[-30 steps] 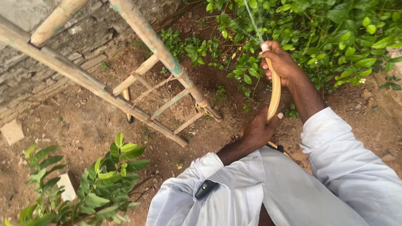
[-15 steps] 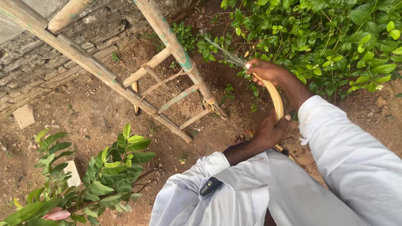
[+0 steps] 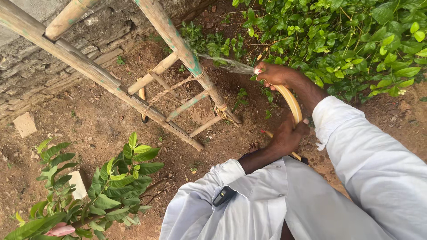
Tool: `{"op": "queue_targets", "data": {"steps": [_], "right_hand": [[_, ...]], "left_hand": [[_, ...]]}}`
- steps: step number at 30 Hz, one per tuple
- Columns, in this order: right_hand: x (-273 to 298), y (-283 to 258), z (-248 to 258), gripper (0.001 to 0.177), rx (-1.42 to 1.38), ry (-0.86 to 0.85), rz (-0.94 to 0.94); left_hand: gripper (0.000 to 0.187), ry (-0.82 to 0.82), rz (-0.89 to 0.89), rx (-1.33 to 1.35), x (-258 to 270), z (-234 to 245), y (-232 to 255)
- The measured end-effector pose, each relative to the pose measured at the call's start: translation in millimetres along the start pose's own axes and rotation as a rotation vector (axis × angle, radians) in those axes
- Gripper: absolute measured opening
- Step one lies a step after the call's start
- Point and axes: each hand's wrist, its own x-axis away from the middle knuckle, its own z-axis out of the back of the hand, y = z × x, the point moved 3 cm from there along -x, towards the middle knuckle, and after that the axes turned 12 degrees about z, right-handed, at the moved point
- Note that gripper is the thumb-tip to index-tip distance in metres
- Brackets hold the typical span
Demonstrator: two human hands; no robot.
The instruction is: The person waters a bush using a hose, holding the hose with both hands to direct the stream of water over different parts of the plant.
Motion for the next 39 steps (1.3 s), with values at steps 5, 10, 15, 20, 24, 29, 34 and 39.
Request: {"op": "queue_targets", "data": {"steps": [5,10,15,20,24,29,34,39], "right_hand": [[8.9,22.0,15.9,0.043,0.069,-0.027,-0.085],[19.8,41.5,29.2,0.042,0.038,0.037,-0.07],[60.2,55.7,55.5,0.045,-0.247,0.307,-0.088],[104.9,58.2,69.6,0.038,-0.325,0.396,-0.121],[129.1,43.9,86.2,0.034,-0.542,0.672,0.033],[158.2,12.2,91.4,0.032,-0.603,0.657,0.234],[174.1,-15.2,88.1,0.036,-0.459,0.785,0.371],[175.4,-35.2,87.8,0.035,-0.468,0.763,0.365]], "left_hand": [[0.036,-0.059,0.018,-0.038,-4.2,-10.8,3.3],[0.032,-0.104,-0.058,-0.032,-8.8,-22.9,-1.2],[0.034,-0.189,-0.009,-0.037,-4.7,-29.4,-1.7],[0.035,-0.188,-0.035,-0.225,1.9,-30.8,8.9],[0.036,-0.123,-0.068,-0.169,4.2,-28.2,17.5],[0.042,-0.076,-0.16,-0.165,3.6,-33.3,19.9],[0.042,-0.143,0.092,-0.149,-3.8,-30.0,12.5],[0.046,-0.098,-0.02,-0.063,-8.0,-27.7,0.2]]}}
